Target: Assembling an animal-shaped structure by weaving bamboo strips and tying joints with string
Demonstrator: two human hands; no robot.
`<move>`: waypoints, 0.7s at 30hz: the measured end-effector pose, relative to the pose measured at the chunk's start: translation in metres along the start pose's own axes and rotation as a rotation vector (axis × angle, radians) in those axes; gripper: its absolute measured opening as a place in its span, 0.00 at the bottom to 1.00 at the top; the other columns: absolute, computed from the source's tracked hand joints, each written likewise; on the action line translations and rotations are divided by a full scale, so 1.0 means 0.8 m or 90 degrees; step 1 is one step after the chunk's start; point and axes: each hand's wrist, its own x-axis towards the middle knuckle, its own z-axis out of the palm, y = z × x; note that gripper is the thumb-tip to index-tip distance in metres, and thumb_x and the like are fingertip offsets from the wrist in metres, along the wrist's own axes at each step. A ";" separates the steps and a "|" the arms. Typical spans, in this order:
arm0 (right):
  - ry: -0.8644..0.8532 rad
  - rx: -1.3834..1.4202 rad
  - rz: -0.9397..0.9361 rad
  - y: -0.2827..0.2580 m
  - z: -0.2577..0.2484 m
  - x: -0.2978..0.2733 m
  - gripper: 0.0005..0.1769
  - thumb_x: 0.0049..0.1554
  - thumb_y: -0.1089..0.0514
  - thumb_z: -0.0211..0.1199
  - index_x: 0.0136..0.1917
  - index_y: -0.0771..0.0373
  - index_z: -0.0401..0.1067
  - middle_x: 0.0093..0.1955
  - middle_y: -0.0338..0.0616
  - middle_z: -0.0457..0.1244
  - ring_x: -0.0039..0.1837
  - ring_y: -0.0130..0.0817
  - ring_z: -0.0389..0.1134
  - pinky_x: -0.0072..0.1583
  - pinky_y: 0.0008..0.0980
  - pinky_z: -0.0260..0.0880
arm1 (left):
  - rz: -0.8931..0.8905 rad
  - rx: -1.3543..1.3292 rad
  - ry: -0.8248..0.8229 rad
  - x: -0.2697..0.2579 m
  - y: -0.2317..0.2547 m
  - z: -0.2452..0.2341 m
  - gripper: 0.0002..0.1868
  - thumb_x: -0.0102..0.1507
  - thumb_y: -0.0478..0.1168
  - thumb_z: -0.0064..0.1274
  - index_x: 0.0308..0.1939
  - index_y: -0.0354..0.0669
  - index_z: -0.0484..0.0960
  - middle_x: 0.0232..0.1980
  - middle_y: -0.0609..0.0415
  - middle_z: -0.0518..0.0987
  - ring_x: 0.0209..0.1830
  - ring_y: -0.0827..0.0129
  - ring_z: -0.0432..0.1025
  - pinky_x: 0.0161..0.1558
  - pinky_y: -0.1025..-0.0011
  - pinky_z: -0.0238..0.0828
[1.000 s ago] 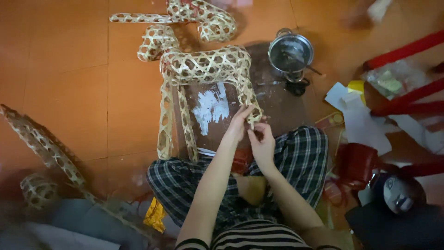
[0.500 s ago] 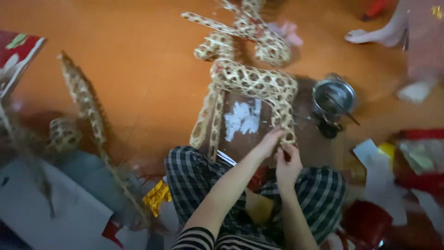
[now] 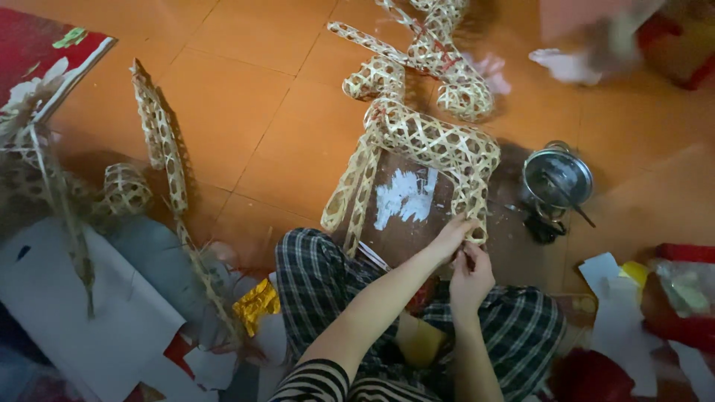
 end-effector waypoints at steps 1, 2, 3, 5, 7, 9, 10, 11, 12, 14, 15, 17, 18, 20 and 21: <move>0.003 -0.001 0.002 0.002 0.001 0.000 0.14 0.64 0.75 0.69 0.63 0.74 0.79 0.52 0.66 0.70 0.54 0.60 0.75 0.47 0.48 0.79 | -0.002 0.001 -0.003 0.016 -0.025 -0.003 0.26 0.71 0.47 0.55 0.65 0.28 0.81 0.66 0.21 0.76 0.71 0.33 0.69 0.72 0.44 0.66; 0.000 -0.002 0.010 0.004 0.002 0.000 0.13 0.63 0.76 0.69 0.62 0.73 0.80 0.51 0.66 0.71 0.53 0.59 0.75 0.45 0.46 0.79 | -0.017 -0.005 0.019 0.033 -0.050 -0.005 0.30 0.71 0.49 0.56 0.68 0.27 0.79 0.68 0.22 0.75 0.74 0.36 0.68 0.74 0.45 0.64; -0.004 -0.002 0.017 0.005 0.002 -0.001 0.13 0.62 0.77 0.70 0.60 0.73 0.80 0.51 0.65 0.71 0.51 0.58 0.76 0.42 0.45 0.79 | -0.031 -0.011 0.041 0.049 -0.074 -0.008 0.34 0.71 0.52 0.57 0.71 0.26 0.76 0.70 0.24 0.74 0.76 0.39 0.67 0.76 0.46 0.62; -0.010 0.008 0.029 0.003 0.002 0.001 0.12 0.63 0.76 0.69 0.60 0.74 0.80 0.50 0.65 0.71 0.49 0.57 0.76 0.41 0.44 0.79 | -0.050 -0.009 0.032 0.025 -0.032 -0.005 0.37 0.70 0.55 0.57 0.73 0.28 0.75 0.73 0.25 0.72 0.79 0.39 0.65 0.78 0.46 0.60; -0.018 0.020 0.039 -0.007 -0.001 0.003 0.10 0.64 0.75 0.69 0.60 0.75 0.79 0.50 0.65 0.71 0.46 0.55 0.76 0.39 0.42 0.80 | -0.068 -0.007 0.026 0.020 -0.021 -0.011 0.40 0.69 0.58 0.57 0.75 0.30 0.73 0.76 0.26 0.71 0.81 0.39 0.62 0.80 0.45 0.57; -0.032 -0.017 0.013 -0.024 -0.007 0.005 0.12 0.62 0.72 0.74 0.60 0.73 0.81 0.51 0.64 0.72 0.55 0.58 0.76 0.49 0.49 0.79 | -0.125 -0.068 0.006 0.035 -0.041 -0.023 0.45 0.69 0.55 0.58 0.83 0.33 0.64 0.85 0.29 0.58 0.87 0.37 0.52 0.83 0.42 0.49; -0.031 -0.017 0.012 -0.024 -0.009 0.004 0.12 0.62 0.72 0.74 0.60 0.73 0.81 0.51 0.64 0.72 0.55 0.58 0.76 0.49 0.49 0.79 | -0.124 -0.068 0.006 0.036 -0.040 -0.022 0.45 0.69 0.55 0.58 0.83 0.33 0.64 0.85 0.29 0.58 0.87 0.37 0.52 0.83 0.42 0.49; -0.040 0.013 0.038 -0.023 -0.011 0.004 0.11 0.63 0.71 0.73 0.60 0.72 0.81 0.52 0.63 0.73 0.55 0.56 0.76 0.51 0.49 0.79 | -0.117 -0.079 0.000 0.036 -0.039 -0.022 0.42 0.69 0.55 0.58 0.81 0.34 0.68 0.84 0.30 0.60 0.85 0.39 0.55 0.81 0.42 0.52; -0.048 0.043 0.064 -0.023 -0.013 0.004 0.09 0.65 0.71 0.71 0.59 0.72 0.82 0.52 0.62 0.73 0.56 0.54 0.76 0.54 0.49 0.79 | -0.111 -0.091 -0.007 0.037 -0.039 -0.021 0.38 0.70 0.54 0.58 0.79 0.36 0.71 0.83 0.31 0.62 0.84 0.40 0.57 0.80 0.41 0.55; -0.044 0.058 0.076 -0.013 -0.014 0.005 0.09 0.66 0.71 0.70 0.60 0.72 0.81 0.52 0.62 0.73 0.56 0.47 0.75 0.55 0.47 0.78 | -0.121 -0.099 0.001 0.017 -0.014 -0.013 0.38 0.69 0.55 0.59 0.79 0.38 0.72 0.83 0.32 0.62 0.83 0.43 0.58 0.79 0.42 0.57; -0.041 0.074 0.088 -0.008 -0.014 0.006 0.08 0.67 0.71 0.69 0.60 0.72 0.81 0.52 0.61 0.73 0.56 0.39 0.73 0.57 0.45 0.76 | -0.132 -0.107 0.009 0.007 -0.001 -0.009 0.39 0.69 0.56 0.60 0.78 0.39 0.72 0.83 0.34 0.63 0.82 0.45 0.60 0.78 0.43 0.60; -0.017 0.109 0.114 0.012 -0.010 0.010 0.06 0.66 0.70 0.71 0.57 0.69 0.78 0.46 0.55 0.72 0.50 0.36 0.72 0.53 0.40 0.75 | -0.134 -0.131 0.014 0.013 -0.009 -0.010 0.36 0.71 0.54 0.57 0.78 0.39 0.72 0.82 0.34 0.64 0.81 0.44 0.61 0.77 0.43 0.62; 0.006 0.144 0.139 0.022 -0.008 0.011 0.07 0.65 0.70 0.72 0.55 0.66 0.76 0.41 0.49 0.70 0.45 0.32 0.71 0.50 0.36 0.73 | -0.134 -0.156 0.019 0.016 -0.013 -0.011 0.34 0.73 0.52 0.54 0.79 0.38 0.71 0.81 0.35 0.64 0.79 0.44 0.63 0.75 0.43 0.64; 0.007 0.174 0.164 0.011 -0.006 0.018 0.11 0.64 0.71 0.72 0.54 0.64 0.71 0.43 0.45 0.69 0.44 0.30 0.68 0.49 0.33 0.71 | -0.164 -0.146 0.000 0.013 0.002 -0.011 0.38 0.72 0.55 0.56 0.82 0.41 0.68 0.83 0.36 0.61 0.82 0.44 0.60 0.77 0.45 0.62; 0.009 0.203 0.188 0.006 -0.005 0.020 0.15 0.63 0.72 0.71 0.52 0.61 0.67 0.45 0.42 0.68 0.44 0.29 0.66 0.49 0.31 0.69 | -0.194 -0.136 -0.021 0.010 0.009 -0.011 0.43 0.71 0.58 0.59 0.84 0.44 0.65 0.86 0.37 0.58 0.84 0.44 0.58 0.78 0.46 0.60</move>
